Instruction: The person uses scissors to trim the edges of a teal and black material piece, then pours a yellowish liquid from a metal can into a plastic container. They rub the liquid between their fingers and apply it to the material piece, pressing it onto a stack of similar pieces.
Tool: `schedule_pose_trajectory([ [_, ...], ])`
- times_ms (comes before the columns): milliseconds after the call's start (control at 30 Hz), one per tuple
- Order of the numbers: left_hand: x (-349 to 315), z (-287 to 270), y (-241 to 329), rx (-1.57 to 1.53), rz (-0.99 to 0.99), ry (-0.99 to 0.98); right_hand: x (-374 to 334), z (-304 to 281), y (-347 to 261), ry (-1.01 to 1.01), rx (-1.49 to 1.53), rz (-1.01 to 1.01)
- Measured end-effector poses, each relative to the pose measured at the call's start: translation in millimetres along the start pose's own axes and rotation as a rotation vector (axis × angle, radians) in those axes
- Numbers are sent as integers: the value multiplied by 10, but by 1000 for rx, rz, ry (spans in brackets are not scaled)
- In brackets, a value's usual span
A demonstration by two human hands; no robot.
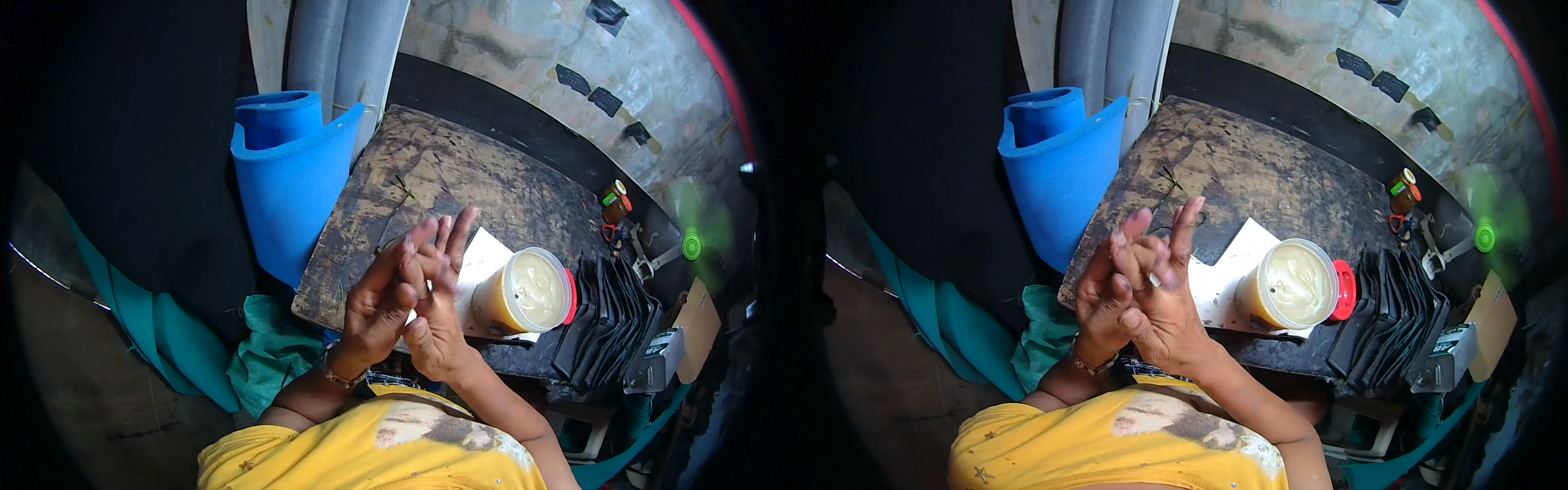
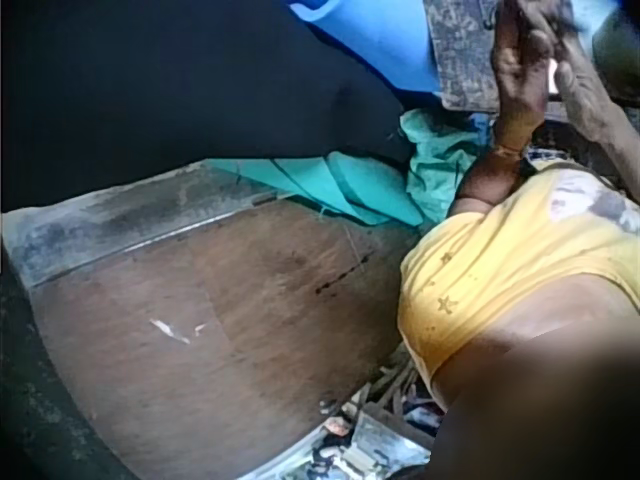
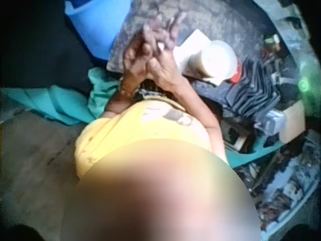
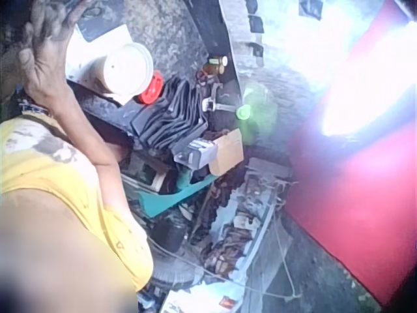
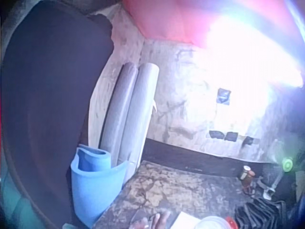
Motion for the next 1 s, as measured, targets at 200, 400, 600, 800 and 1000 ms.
schedule_pose_trajectory([
  [200,69,-59,3,-340,-79,23,-62,45,-6,-35,-85,-83],
  [400,247,-170,82,-453,-254,-59,-35,-26,37,-60,-86,-156],
  [600,110,-72,110,-322,-105,42,-12,-19,24,-2,-257,-56],
  [800,132,-260,43,-470,-191,-81,-84,81,119,57,-90,-123],
  [1000,192,-301,57,-353,-155,-27,-131,105,97,12,-354,-92],
])
Point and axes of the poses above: each hand's wrist, its own x-axis towards the middle knuckle, its own z-axis out of the palm, y = z × x, the point moved 2 cm from there along x, towards the middle knuckle, and after that the axes turned 4 degrees about x, right-handed, at the moved point
